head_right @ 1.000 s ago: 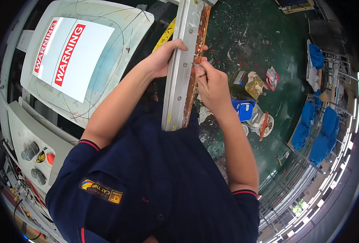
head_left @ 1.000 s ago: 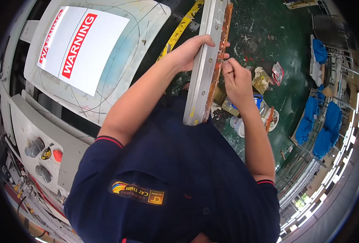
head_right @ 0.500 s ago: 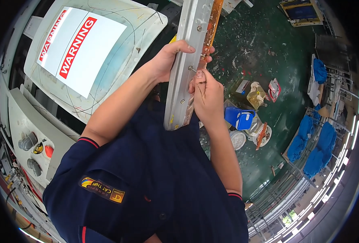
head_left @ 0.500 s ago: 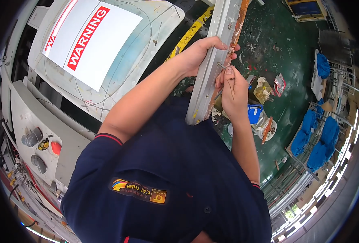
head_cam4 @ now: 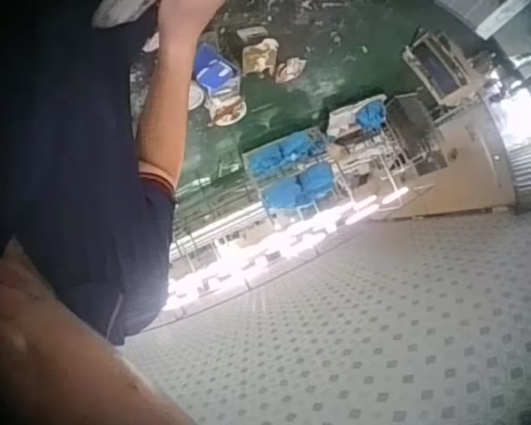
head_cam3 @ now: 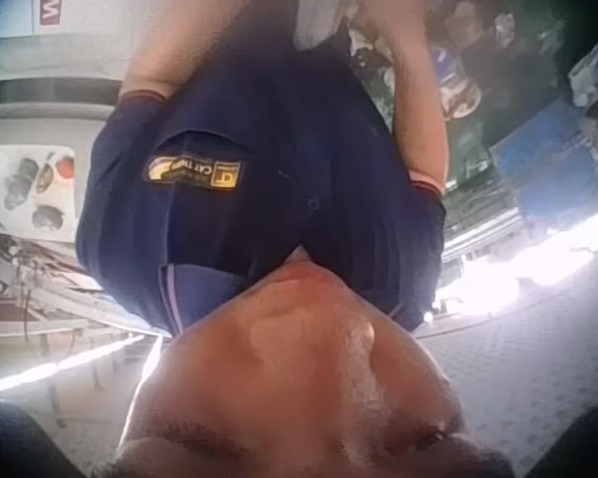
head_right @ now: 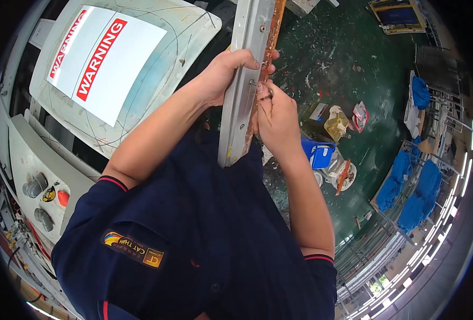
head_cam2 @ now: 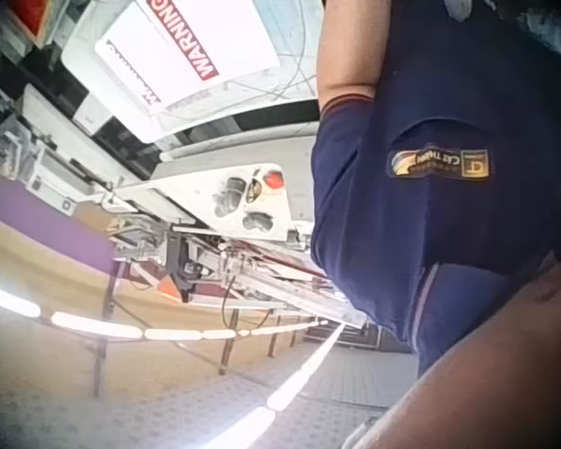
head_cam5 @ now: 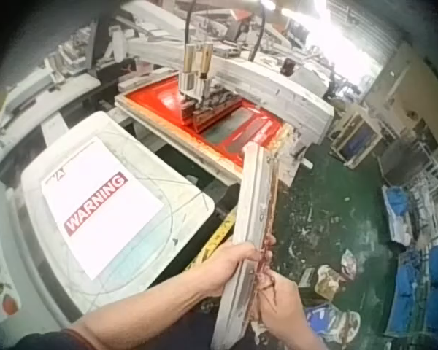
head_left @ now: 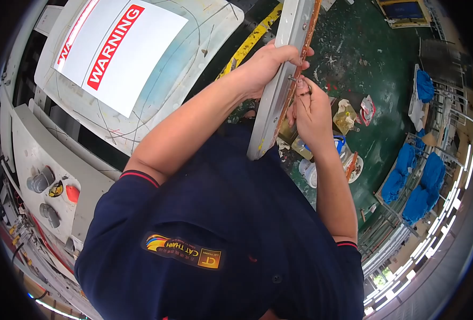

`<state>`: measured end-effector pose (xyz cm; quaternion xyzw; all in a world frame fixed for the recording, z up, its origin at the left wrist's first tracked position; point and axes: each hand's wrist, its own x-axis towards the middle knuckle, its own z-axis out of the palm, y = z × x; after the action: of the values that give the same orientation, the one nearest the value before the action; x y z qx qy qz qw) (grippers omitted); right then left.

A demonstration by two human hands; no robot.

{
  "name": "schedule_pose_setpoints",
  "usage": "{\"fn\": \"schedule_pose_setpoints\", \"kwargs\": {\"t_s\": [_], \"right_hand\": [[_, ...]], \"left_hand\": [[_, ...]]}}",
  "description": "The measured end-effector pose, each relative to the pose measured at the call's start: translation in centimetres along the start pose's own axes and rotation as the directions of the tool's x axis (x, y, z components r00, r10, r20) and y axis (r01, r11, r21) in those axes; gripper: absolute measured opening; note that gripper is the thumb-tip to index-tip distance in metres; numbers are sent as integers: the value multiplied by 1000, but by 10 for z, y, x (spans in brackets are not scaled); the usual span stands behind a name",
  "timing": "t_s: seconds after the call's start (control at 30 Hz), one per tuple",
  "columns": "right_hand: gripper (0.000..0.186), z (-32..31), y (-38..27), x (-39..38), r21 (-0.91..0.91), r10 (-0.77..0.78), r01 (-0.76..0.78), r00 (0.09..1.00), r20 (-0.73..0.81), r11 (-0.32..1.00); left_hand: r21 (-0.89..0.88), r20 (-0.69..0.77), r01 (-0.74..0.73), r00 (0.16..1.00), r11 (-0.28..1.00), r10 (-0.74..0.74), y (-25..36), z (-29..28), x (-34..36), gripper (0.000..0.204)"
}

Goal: The recorder is dismantling a squeegee holder from a screen printing machine by removing screws and using a scraper.

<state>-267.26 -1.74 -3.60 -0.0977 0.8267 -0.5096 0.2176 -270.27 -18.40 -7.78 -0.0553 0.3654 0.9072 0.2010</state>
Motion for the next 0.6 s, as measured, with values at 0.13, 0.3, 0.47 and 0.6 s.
{"fn": "schedule_pose_setpoints", "kwargs": {"t_s": [0.13, 0.3, 0.47, 0.6], "right_hand": [[38, 4, -8, 7, 368, 127, -124, 992, 17, 921], [45, -7, -1, 14, 38, -100, 113, 964, -245, 993], [33, -59, 16, 56, -124, -277, 255, 935, -222, 959], [33, -165, 8, 102, -622, -566, 534, 806, 171, 573]], "left_hand": [[146, -52, -187, 979, 971, 197, -2, 7, 2, 55], [171, -77, -299, 946, 939, 315, 0, 30, 18, 52], [36, -139, -126, 982, 991, 130, 10, 46, 71, 55], [-309, 191, 232, 965, 922, -178, 22, 63, 134, 59]]}}
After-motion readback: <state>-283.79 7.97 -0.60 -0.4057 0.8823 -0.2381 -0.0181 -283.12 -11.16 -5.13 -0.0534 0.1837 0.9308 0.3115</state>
